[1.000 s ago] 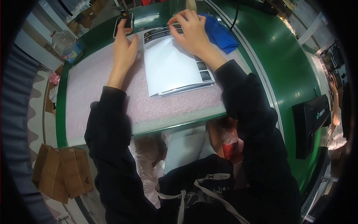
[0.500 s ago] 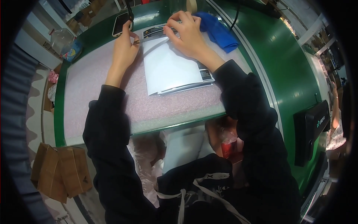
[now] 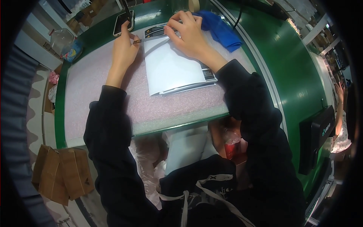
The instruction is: Assembling and labeling electronic lamp components on a production line.
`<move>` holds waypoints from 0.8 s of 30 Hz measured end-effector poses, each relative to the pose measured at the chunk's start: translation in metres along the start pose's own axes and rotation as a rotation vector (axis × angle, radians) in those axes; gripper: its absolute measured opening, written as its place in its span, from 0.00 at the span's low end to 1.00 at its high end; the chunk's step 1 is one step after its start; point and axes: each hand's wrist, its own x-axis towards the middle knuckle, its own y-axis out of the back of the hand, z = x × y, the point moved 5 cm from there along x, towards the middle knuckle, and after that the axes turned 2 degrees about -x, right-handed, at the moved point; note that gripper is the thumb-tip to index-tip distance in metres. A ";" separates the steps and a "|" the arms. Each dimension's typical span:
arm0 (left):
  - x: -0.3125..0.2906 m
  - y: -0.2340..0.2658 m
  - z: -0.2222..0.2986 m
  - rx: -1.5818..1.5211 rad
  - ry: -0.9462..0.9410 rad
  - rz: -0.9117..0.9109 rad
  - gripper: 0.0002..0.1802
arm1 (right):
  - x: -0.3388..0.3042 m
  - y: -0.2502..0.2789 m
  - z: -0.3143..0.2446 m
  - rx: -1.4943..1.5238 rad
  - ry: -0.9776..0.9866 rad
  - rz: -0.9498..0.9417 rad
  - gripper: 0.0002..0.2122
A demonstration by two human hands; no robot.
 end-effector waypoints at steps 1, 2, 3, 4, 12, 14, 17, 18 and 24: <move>0.000 0.001 0.000 0.003 0.015 0.007 0.30 | 0.000 0.000 0.000 0.000 -0.003 0.000 0.08; 0.000 0.002 0.001 0.006 0.030 0.014 0.30 | 0.000 0.000 0.000 0.000 -0.003 -0.001 0.08; 0.000 0.002 0.001 0.009 0.045 0.021 0.30 | 0.000 0.000 0.001 0.001 -0.001 0.011 0.08; 0.000 0.003 0.002 0.008 0.045 0.021 0.30 | 0.000 0.001 0.001 0.001 0.000 0.024 0.07; 0.000 0.003 0.000 0.010 0.051 0.039 0.31 | -0.001 -0.002 0.002 -0.037 -0.002 0.032 0.07; 0.000 0.002 0.002 -0.003 0.026 0.026 0.31 | -0.002 -0.002 0.003 -0.048 0.000 0.029 0.07; -0.001 0.002 0.003 -0.015 0.021 0.020 0.32 | -0.001 -0.002 0.002 -0.088 0.024 0.001 0.07; -0.001 0.002 0.004 -0.020 0.026 0.017 0.32 | -0.001 -0.001 0.001 -0.088 0.024 0.000 0.07; 0.000 0.002 0.005 -0.026 0.024 0.019 0.33 | -0.001 -0.003 0.003 -0.069 0.040 0.029 0.06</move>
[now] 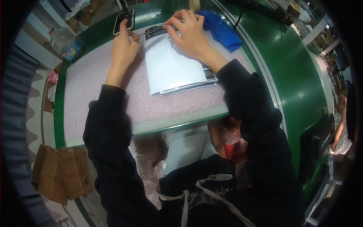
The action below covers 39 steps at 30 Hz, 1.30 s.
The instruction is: Assembling and labeling electronic lamp components on a production line.
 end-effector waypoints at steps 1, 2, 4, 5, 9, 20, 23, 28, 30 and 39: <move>0.000 0.000 0.000 0.003 -0.003 0.001 0.33 | 0.000 0.000 -0.001 0.013 0.011 0.014 0.06; 0.000 0.000 -0.001 0.005 -0.007 0.002 0.33 | 0.000 0.000 -0.001 0.013 0.011 0.014 0.06; 0.000 0.000 -0.001 0.008 -0.010 0.004 0.33 | 0.000 0.000 -0.001 0.019 0.010 0.018 0.05; 0.000 0.000 -0.001 0.002 -0.015 0.004 0.34 | 0.000 0.000 -0.001 0.022 0.011 0.020 0.05; -0.001 0.001 0.000 -0.014 -0.020 0.001 0.34 | 0.000 0.000 -0.001 0.023 0.005 0.006 0.05; -0.001 0.000 0.000 0.004 -0.015 0.001 0.34 | -0.001 0.000 -0.001 0.018 0.009 0.023 0.05; 0.000 0.000 0.000 0.013 -0.016 0.001 0.34 | 0.000 -0.001 0.000 0.014 0.006 0.021 0.05; -0.001 0.000 0.001 0.002 -0.022 -0.004 0.34 | 0.000 0.000 0.000 0.008 -0.001 0.014 0.06; -0.001 0.000 0.001 0.012 -0.020 0.000 0.33 | 0.000 0.000 0.000 0.007 -0.001 0.012 0.06; -0.001 0.001 0.003 0.013 -0.025 0.010 0.31 | 0.000 0.002 0.001 -0.002 -0.010 0.018 0.08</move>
